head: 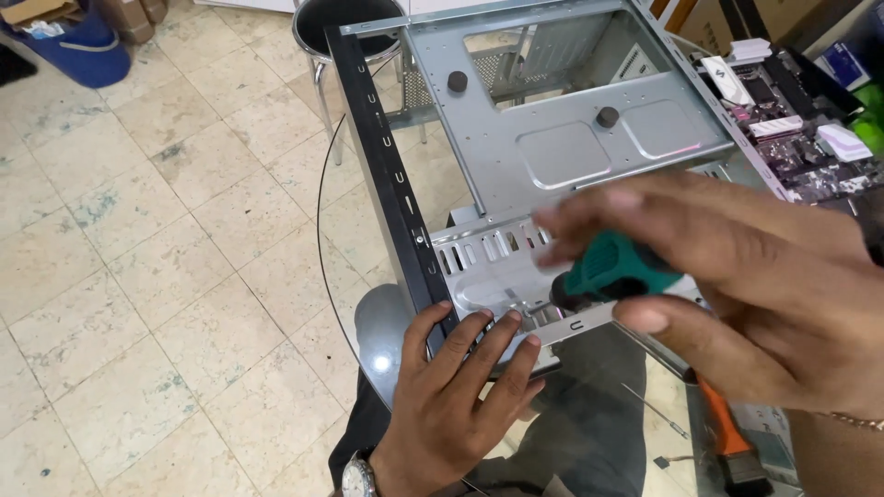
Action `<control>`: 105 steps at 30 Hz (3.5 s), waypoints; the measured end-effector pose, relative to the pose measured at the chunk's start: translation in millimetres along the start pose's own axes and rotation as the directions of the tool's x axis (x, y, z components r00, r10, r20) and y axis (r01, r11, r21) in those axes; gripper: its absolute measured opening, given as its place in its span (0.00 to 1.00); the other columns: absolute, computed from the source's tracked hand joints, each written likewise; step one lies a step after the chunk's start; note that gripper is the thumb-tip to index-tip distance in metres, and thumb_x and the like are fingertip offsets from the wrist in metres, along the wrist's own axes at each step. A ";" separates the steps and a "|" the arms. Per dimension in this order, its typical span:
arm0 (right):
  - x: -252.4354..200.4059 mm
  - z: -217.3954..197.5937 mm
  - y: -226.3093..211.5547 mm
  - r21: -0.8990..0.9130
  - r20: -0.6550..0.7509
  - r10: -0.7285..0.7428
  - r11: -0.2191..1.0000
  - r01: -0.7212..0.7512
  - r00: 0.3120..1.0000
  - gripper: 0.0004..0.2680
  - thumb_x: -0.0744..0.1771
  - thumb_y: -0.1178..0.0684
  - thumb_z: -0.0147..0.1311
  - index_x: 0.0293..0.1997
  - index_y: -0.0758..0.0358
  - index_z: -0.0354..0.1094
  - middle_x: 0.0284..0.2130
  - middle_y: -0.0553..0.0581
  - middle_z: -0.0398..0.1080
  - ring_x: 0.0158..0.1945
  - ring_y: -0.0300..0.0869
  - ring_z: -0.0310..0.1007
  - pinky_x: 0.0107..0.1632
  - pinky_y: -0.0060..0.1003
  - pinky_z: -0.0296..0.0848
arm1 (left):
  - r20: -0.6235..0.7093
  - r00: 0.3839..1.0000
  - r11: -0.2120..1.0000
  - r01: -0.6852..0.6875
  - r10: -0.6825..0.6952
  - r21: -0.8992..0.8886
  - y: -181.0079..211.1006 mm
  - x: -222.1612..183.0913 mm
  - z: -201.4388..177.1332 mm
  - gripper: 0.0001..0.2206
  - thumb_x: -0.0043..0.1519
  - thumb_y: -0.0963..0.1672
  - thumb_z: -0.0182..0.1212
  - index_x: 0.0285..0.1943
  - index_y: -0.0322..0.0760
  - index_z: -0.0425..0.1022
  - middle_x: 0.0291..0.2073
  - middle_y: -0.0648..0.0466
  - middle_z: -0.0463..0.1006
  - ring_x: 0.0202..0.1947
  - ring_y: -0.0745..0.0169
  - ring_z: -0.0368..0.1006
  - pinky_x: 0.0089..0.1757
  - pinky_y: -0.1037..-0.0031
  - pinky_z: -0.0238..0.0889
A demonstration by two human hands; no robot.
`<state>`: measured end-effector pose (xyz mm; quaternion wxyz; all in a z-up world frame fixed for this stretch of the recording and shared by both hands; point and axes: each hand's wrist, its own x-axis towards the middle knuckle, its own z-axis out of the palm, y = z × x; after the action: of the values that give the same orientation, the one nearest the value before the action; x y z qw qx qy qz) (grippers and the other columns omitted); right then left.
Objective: Installing an optical drive into a computer case by positioning it and securing it with screws using a screwdriver.
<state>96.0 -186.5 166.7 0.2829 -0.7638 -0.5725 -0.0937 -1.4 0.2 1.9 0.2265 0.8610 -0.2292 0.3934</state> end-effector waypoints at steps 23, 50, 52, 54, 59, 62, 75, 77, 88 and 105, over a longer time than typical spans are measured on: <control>-1.4 5.8 -1.7 -0.216 -0.216 -0.131 0.973 0.083 0.968 0.17 0.69 0.54 0.59 0.61 0.77 0.66 0.45 0.71 0.77 0.49 0.59 0.80 0.64 0.61 0.81 | -0.091 0.986 0.726 0.040 -0.140 -0.686 -18.2 106.1 -16.1 0.15 0.60 0.46 0.67 0.46 0.26 0.74 0.40 0.44 0.79 0.41 0.54 0.77 0.41 0.70 0.76; 0.1 7.1 10.9 0.135 -0.137 0.025 0.991 -0.006 0.990 0.18 0.70 0.55 0.48 0.67 0.75 0.56 0.61 0.72 0.69 0.69 0.63 0.74 0.75 0.55 0.79 | 0.099 0.994 0.596 0.111 -0.053 -0.796 -43.1 90.3 -0.1 0.15 0.71 0.47 0.55 0.60 0.30 0.72 0.53 0.48 0.79 0.62 0.48 0.70 0.63 0.56 0.71; -8.3 11.8 23.1 -0.064 -0.223 -0.038 0.998 0.025 0.974 0.19 0.69 0.53 0.59 0.64 0.74 0.62 0.47 0.67 0.68 0.55 0.58 0.70 0.73 0.62 0.75 | 0.113 0.993 0.615 0.103 -0.023 -0.782 -42.6 88.9 0.6 0.20 0.69 0.48 0.59 0.66 0.32 0.66 0.57 0.48 0.76 0.63 0.48 0.70 0.63 0.58 0.70; -6.8 12.9 22.6 -0.263 -0.290 -0.120 0.964 0.041 0.949 0.20 0.68 0.51 0.69 0.61 0.73 0.69 0.33 0.62 0.66 0.41 0.52 0.67 0.71 0.68 0.70 | 0.126 0.992 0.635 0.094 0.006 -0.767 -43.5 88.1 2.4 0.27 0.67 0.49 0.64 0.71 0.33 0.60 0.61 0.47 0.73 0.64 0.48 0.70 0.64 0.59 0.70; 5.8 3.0 3.4 0.183 -0.099 0.115 0.978 -0.096 0.988 0.17 0.70 0.60 0.47 0.67 0.74 0.55 0.62 0.71 0.69 0.71 0.60 0.73 0.75 0.51 0.77 | 0.199 0.980 0.565 0.166 -0.004 -0.808 -48.6 88.8 -3.6 0.18 0.74 0.48 0.46 0.63 0.31 0.70 0.59 0.45 0.75 0.67 0.46 0.67 0.66 0.55 0.68; 0.2 10.9 22.9 -0.130 -0.335 -0.105 0.989 0.065 0.936 0.18 0.63 0.56 0.73 0.49 0.82 0.71 0.39 0.72 0.75 0.45 0.58 0.78 0.49 0.46 0.81 | 0.036 0.999 0.661 0.004 0.034 -0.750 -46.7 86.3 9.7 0.22 0.64 0.47 0.68 0.61 0.35 0.65 0.53 0.47 0.74 0.57 0.46 0.72 0.59 0.59 0.72; -5.6 17.3 18.5 0.046 -0.115 -0.007 0.999 0.013 0.993 0.20 0.71 0.52 0.49 0.71 0.73 0.53 0.56 0.69 0.71 0.59 0.57 0.77 0.61 0.46 0.79 | 0.091 0.996 0.669 0.053 0.021 -0.741 -45.7 86.9 4.2 0.19 0.65 0.46 0.66 0.61 0.31 0.73 0.63 0.44 0.75 0.73 0.44 0.64 0.76 0.47 0.53; -3.0 21.7 22.4 -0.228 -0.332 -0.174 0.969 0.100 0.927 0.22 0.64 0.48 0.75 0.55 0.76 0.69 0.31 0.61 0.71 0.36 0.47 0.72 0.58 0.51 0.78 | 0.014 1.000 0.679 0.017 -0.010 -0.734 -43.9 86.4 5.5 0.32 0.55 0.50 0.75 0.64 0.33 0.66 0.57 0.49 0.76 0.60 0.48 0.73 0.63 0.56 0.73; -7.8 16.3 31.8 -0.055 -0.251 -0.143 0.990 0.134 0.957 0.18 0.70 0.53 0.57 0.64 0.73 0.59 0.50 0.70 0.71 0.55 0.58 0.76 0.71 0.58 0.80 | 0.068 0.997 0.586 0.073 -0.031 -0.807 -44.2 88.5 1.8 0.16 0.66 0.46 0.64 0.58 0.32 0.72 0.51 0.51 0.78 0.56 0.51 0.72 0.61 0.57 0.70; -2.4 22.4 15.2 -0.319 -0.323 -0.154 0.947 0.045 0.934 0.17 0.68 0.50 0.65 0.54 0.79 0.70 0.40 0.69 0.71 0.48 0.60 0.73 0.61 0.61 0.73 | -0.008 0.999 0.610 0.024 -0.051 -0.792 -45.6 86.5 4.2 0.19 0.64 0.46 0.68 0.59 0.34 0.67 0.51 0.48 0.75 0.56 0.46 0.75 0.65 0.52 0.70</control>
<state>105.2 -179.2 142.3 0.2512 -0.7399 -0.5312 -0.3276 77.8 15.3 57.5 0.5945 0.6716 -0.3578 0.2600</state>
